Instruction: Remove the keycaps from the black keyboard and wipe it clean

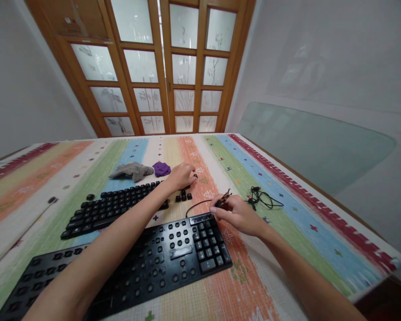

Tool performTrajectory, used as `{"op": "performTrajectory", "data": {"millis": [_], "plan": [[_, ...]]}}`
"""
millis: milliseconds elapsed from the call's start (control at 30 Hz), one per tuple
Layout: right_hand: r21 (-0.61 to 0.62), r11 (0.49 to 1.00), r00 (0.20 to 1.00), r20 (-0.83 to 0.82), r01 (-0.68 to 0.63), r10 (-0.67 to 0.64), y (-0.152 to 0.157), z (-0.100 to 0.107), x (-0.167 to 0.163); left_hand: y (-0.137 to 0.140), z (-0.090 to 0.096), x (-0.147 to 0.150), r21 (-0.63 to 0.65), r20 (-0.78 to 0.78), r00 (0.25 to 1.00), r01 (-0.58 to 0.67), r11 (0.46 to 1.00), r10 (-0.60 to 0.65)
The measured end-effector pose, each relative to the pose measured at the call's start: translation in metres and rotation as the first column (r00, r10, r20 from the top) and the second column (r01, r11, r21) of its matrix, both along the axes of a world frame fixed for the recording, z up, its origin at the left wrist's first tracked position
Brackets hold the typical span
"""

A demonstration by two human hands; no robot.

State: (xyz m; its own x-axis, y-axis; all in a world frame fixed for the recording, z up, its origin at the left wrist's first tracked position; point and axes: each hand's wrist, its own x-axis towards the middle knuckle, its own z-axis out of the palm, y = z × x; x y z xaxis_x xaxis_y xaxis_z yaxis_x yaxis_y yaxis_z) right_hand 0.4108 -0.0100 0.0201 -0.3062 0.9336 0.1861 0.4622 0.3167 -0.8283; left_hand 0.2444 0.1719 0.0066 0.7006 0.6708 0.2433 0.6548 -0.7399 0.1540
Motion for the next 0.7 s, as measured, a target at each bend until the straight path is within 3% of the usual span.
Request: {"op": "performTrajectory", "data": {"millis": [200,300,433,633,700], "plan": [[-0.015,0.996,0.994,0.052,-0.091,0.091,-0.001,-0.001,-0.003,-0.048,0.008,-0.026,-0.007,0.052,0.99,0.134,0.991,-0.133],[-0.003,0.994,0.991,0.066,-0.112,0.112,-0.001,-0.001,-0.005,-0.08,0.007,-0.043,-0.039,0.086,0.964,0.258,0.965,-0.254],[-0.04,0.991,0.992,0.016,-0.124,0.125,0.0,-0.002,-0.005,-0.114,0.003,-0.064,-0.094,0.099,0.946,0.317,0.944,-0.308],[-0.214,0.964,0.984,-0.113,-0.157,0.135,0.002,-0.014,-0.006,-0.134,-0.002,-0.074,-0.106,0.058,0.945,0.328,0.939,-0.323],[-0.212,0.964,0.985,-0.095,-0.161,0.144,0.001,-0.016,-0.01,-0.135,-0.003,-0.074,-0.094,0.051,0.946,0.323,0.942,-0.32]]}}
